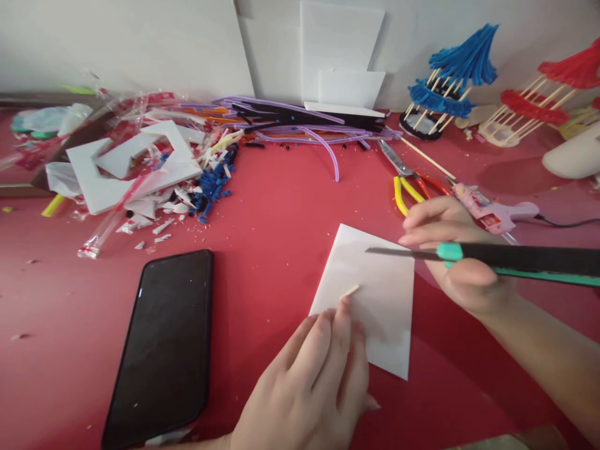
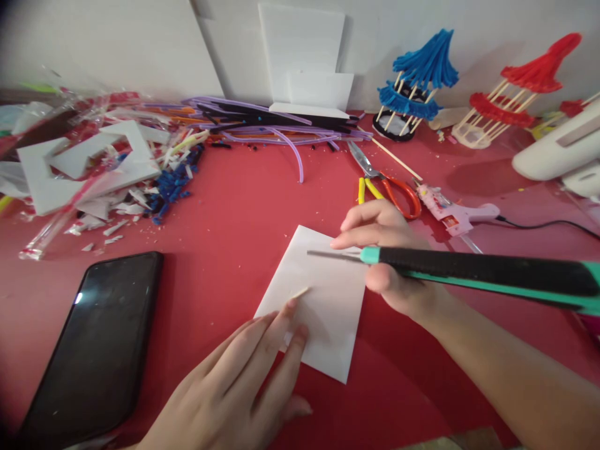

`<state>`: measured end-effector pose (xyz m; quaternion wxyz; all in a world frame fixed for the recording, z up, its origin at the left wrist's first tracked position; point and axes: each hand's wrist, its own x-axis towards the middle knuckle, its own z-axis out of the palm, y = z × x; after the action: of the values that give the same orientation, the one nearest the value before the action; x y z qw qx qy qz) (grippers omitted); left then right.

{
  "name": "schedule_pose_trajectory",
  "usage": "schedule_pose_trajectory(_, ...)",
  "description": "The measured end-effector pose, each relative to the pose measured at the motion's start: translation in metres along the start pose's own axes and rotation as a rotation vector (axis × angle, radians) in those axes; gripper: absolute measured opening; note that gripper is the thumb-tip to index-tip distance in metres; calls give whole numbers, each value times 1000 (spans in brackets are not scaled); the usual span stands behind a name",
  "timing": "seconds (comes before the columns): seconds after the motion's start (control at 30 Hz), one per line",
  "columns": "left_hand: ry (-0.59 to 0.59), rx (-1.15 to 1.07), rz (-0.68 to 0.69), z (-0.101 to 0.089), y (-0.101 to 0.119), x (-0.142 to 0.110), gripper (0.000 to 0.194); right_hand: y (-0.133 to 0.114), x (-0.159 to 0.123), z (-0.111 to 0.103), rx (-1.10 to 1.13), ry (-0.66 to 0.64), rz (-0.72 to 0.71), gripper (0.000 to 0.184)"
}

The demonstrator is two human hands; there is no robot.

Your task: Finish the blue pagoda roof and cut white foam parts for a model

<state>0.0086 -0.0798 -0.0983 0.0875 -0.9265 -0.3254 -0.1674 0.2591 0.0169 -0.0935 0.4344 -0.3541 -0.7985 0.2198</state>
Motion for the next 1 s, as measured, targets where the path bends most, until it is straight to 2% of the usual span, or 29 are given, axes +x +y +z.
schedule_pose_trajectory(0.1, 1, 10, 13, 1, 0, -1, 43, 2, 1, 3, 257, -36, 99, 18)
schedule_pose_trajectory(0.33, 8, 11, 8, 5, 2, -3, 43, 2, 6, 12, 526, -239, 299, 26)
schedule_pose_trajectory(0.53, 42, 14, 8, 5, 2, -5, 42, -2, 12, 9, 466, -373, 436, 19)
schedule_pose_trajectory(0.67, 9, 11, 2, 4, 3, -4, 41, -4, 16, 9, 465, -425, 472, 16)
schedule_pose_trajectory(0.73, 3, 15, 5, 5, 3, -5, 41, -4, 17, 10, 460, -417, 485, 16)
schedule_pose_trajectory(0.8, 28, 29, 19, 6, 3, -7, 43, -4, 17, 11, 517, -368, 529, 23)
schedule_pose_trajectory(0.9, 33, 32, 26, 7, 2, -9, 45, -5, 16, 11, 604, -258, 659, 49)
schedule_pose_trajectory(1.0, 3, 24, 19, 6, 2, -9, 45, -9, 15, 8, 560, -108, 726, 71)
